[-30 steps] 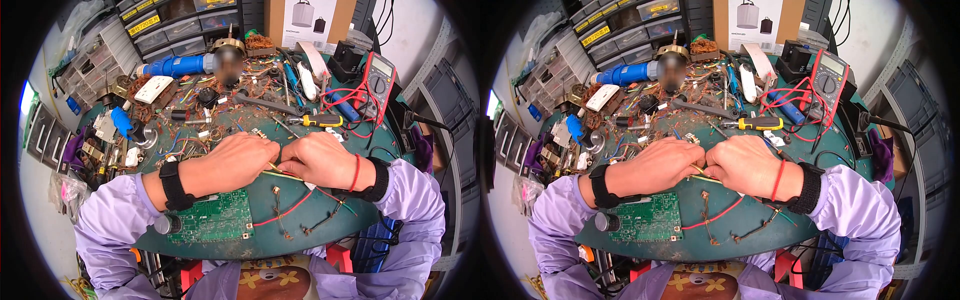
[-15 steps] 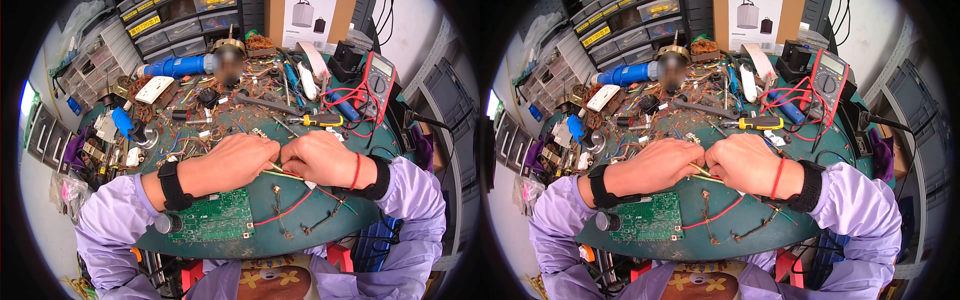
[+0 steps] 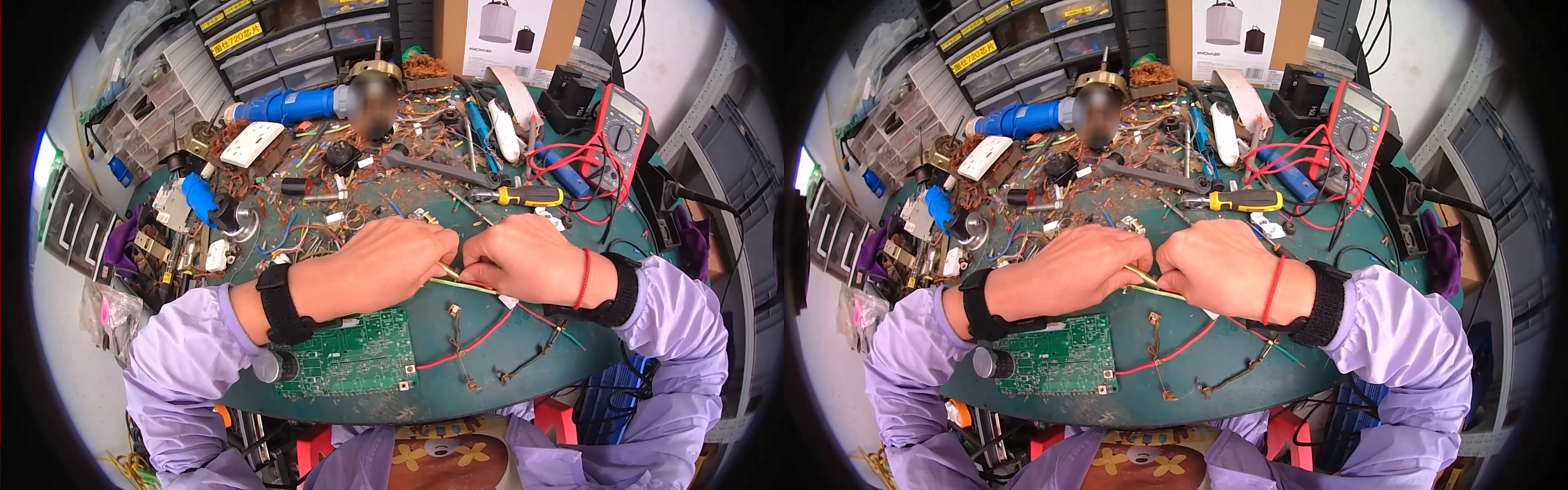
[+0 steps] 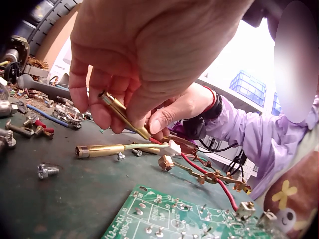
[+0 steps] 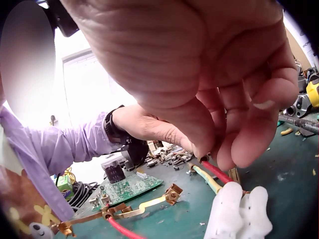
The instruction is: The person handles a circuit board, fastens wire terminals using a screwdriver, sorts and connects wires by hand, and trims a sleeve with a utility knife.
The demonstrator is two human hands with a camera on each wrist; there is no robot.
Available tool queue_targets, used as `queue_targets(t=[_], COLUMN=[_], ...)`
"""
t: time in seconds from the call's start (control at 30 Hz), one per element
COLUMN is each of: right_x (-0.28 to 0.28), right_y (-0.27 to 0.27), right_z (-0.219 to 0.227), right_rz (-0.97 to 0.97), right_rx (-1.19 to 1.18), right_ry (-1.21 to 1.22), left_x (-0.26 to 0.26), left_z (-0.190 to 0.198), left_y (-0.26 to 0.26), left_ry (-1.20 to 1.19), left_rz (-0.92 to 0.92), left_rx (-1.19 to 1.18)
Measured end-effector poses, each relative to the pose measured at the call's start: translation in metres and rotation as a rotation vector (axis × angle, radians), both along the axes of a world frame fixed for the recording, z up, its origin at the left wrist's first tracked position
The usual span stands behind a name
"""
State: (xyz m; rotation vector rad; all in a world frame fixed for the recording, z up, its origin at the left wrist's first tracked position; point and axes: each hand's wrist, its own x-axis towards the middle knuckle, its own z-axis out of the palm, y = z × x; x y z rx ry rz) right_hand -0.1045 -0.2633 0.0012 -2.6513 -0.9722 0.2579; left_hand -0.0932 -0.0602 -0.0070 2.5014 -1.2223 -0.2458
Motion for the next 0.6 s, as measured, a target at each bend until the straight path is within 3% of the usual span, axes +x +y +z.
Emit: queue_targets(t=[0.13,0.2,0.6], right_x=[0.002,-0.001,0.001], right_y=[-0.002,-0.002,-0.004], right_z=[0.002,0.002,-0.009], right_rz=[0.003,0.03,0.007], right_rx=[-0.047,0.089,0.237], right_ry=[0.022,0.013,-0.083], left_x=[0.0,0.0,0.005], left_z=[0.0,0.0,0.002], left_y=[0.0,0.0,-0.003], left_ry=[0.016,-0.012,0.071], left_rz=[0.003,-0.012,-0.006], left_rx=[-0.013,-0.061,-0.195])
